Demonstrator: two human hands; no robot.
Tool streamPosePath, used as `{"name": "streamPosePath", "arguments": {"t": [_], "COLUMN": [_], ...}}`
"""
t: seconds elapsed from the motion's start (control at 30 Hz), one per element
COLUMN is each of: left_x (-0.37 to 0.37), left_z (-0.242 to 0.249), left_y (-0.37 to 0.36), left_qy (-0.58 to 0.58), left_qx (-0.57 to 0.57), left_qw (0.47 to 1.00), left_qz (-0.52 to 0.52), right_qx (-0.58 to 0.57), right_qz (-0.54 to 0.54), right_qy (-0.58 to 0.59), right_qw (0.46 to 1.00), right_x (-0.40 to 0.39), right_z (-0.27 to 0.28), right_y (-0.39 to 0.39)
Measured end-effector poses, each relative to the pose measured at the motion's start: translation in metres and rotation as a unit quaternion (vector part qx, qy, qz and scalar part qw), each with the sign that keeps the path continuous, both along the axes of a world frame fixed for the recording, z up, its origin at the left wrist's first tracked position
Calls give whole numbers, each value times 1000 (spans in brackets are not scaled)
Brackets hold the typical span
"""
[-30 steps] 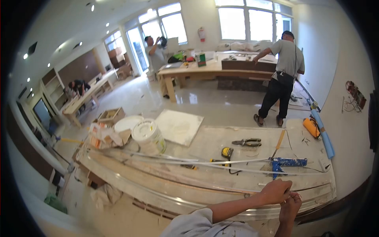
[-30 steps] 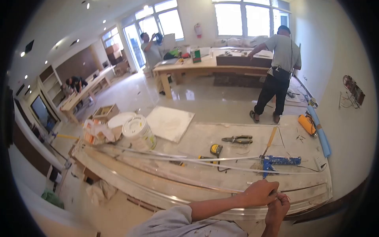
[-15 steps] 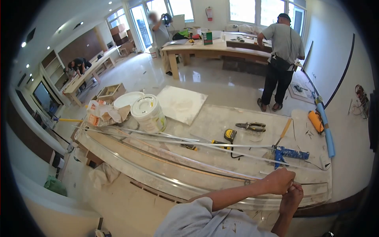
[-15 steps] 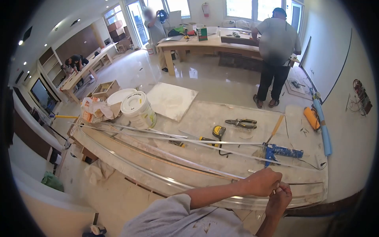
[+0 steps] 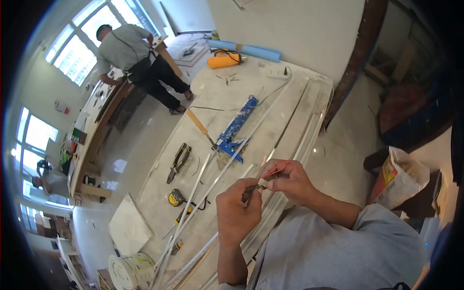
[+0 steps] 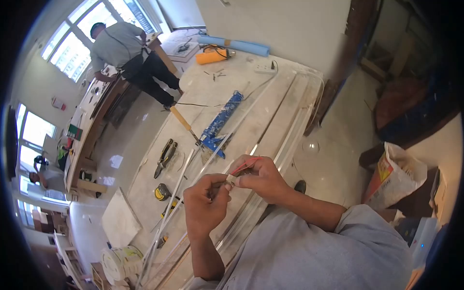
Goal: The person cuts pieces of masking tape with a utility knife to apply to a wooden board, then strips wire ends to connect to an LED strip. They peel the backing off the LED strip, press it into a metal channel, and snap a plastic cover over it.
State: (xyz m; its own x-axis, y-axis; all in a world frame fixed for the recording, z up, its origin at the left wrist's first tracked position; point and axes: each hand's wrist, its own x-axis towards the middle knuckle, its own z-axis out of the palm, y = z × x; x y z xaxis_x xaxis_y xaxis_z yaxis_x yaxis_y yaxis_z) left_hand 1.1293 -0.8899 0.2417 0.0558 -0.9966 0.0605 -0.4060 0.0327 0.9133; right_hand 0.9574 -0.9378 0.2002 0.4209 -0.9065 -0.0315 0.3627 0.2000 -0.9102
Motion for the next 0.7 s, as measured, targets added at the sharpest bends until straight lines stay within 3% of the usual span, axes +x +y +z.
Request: {"name": "streamPosePath", "arguments": {"t": [0.3, 0.7], "left_x": [2, -4], "left_z": [-4, -12], "left_y": [0, 4], "left_qy": [61, 47], "left_qx": [17, 6], "left_qw": [998, 997], "left_qz": [-23, -55], "right_qx": [13, 31], "right_qz": [-13, -37], "right_qy": [-13, -7], "right_qw": [1000, 999], "right_x": [4, 3], "right_z": [4, -5], "right_y": [4, 11]}}
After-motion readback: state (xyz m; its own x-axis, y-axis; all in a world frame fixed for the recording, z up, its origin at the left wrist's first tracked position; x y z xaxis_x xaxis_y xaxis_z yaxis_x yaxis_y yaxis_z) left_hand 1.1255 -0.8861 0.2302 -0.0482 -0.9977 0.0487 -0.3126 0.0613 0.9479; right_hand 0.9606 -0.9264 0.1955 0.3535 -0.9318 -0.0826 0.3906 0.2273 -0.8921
